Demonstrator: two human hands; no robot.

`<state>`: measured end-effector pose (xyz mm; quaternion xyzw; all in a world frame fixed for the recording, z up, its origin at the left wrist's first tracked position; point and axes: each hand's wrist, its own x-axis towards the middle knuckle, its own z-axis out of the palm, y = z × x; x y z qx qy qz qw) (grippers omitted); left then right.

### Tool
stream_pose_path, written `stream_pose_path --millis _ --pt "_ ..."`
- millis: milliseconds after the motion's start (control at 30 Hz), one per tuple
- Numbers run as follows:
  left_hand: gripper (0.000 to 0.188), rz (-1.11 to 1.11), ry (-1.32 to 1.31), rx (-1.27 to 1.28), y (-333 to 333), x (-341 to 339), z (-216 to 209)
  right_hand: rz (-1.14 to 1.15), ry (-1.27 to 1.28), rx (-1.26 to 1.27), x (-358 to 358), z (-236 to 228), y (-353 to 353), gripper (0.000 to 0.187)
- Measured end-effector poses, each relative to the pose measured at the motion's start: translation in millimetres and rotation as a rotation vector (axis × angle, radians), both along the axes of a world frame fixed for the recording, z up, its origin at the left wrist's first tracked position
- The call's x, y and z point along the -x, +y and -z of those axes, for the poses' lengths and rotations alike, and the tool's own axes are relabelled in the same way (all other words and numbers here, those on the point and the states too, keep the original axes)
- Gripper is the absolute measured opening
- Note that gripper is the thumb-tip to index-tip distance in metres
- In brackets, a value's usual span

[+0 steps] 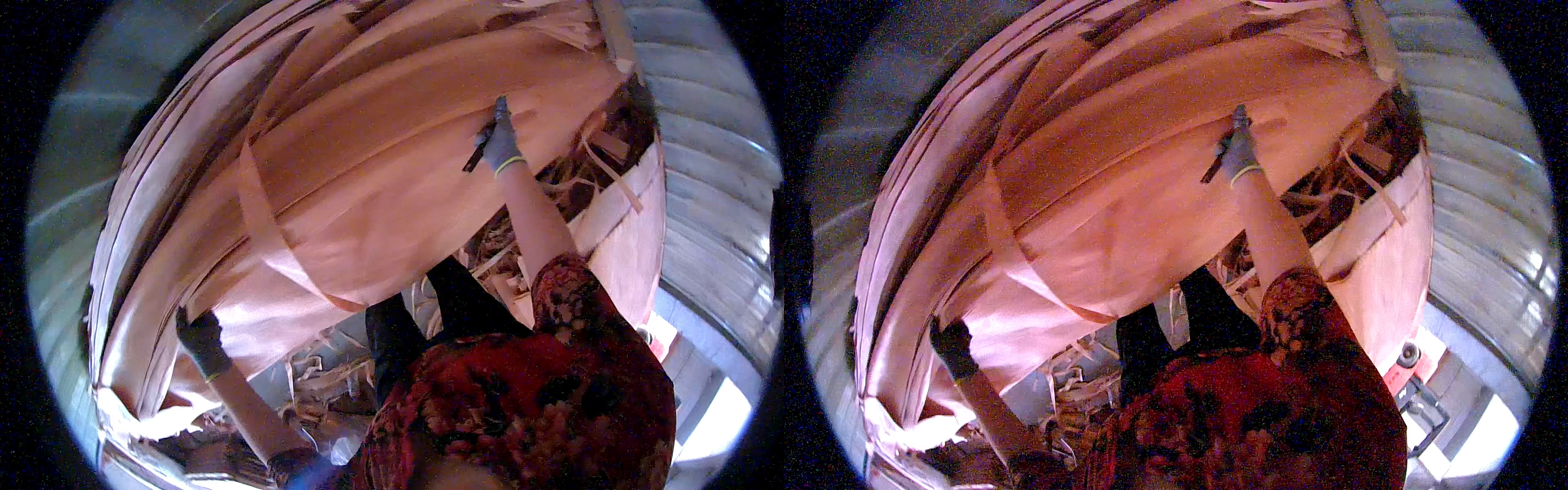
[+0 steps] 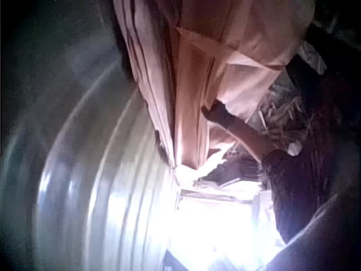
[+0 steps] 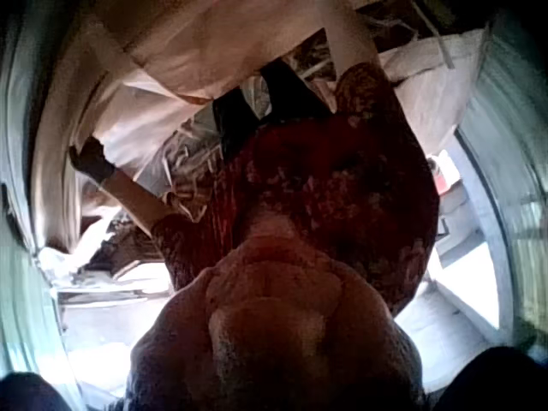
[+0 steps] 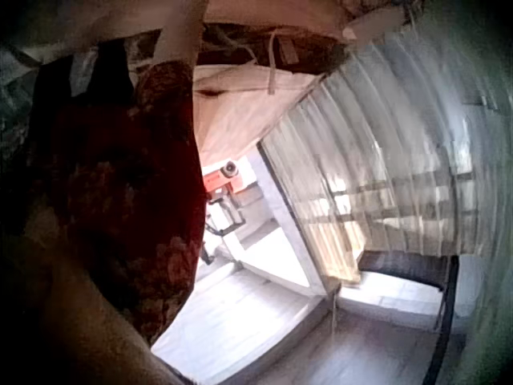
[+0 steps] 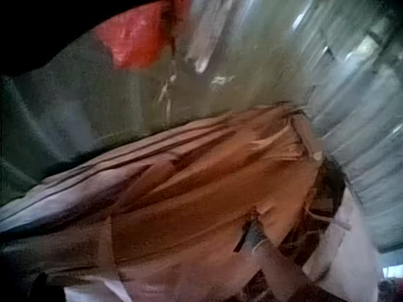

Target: The person uses a utility knife to cut and remove strips of brown paper and tape from a large, curved wooden panel. They then peel off the remaining paper layers and place the cleaned panel onto a stack of similar panels in a workshop environment.

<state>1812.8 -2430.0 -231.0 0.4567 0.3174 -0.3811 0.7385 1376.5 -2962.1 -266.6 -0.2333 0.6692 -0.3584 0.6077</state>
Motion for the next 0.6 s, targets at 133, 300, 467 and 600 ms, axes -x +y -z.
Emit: stream_pose_path --millis 133,300,467,600 --pt "0.038 0.659 -0.967 -0.746 10 49 9 -0.347 0.064 0.035 12 12 -9 0.037" --pt "0.037 -0.228 -0.313 -0.097 -39 81 -8 -0.260 0.022 -0.224 -32 -38 7 0.045" --pt "0.040 -0.191 -0.165 0.190 -10 73 6 -0.634 0.229 0.017 49 62 -73 0.046" --pt "0.039 -0.373 -0.235 0.124 3 43 6 -0.544 0.045 -0.134 40 62 -69 0.048"
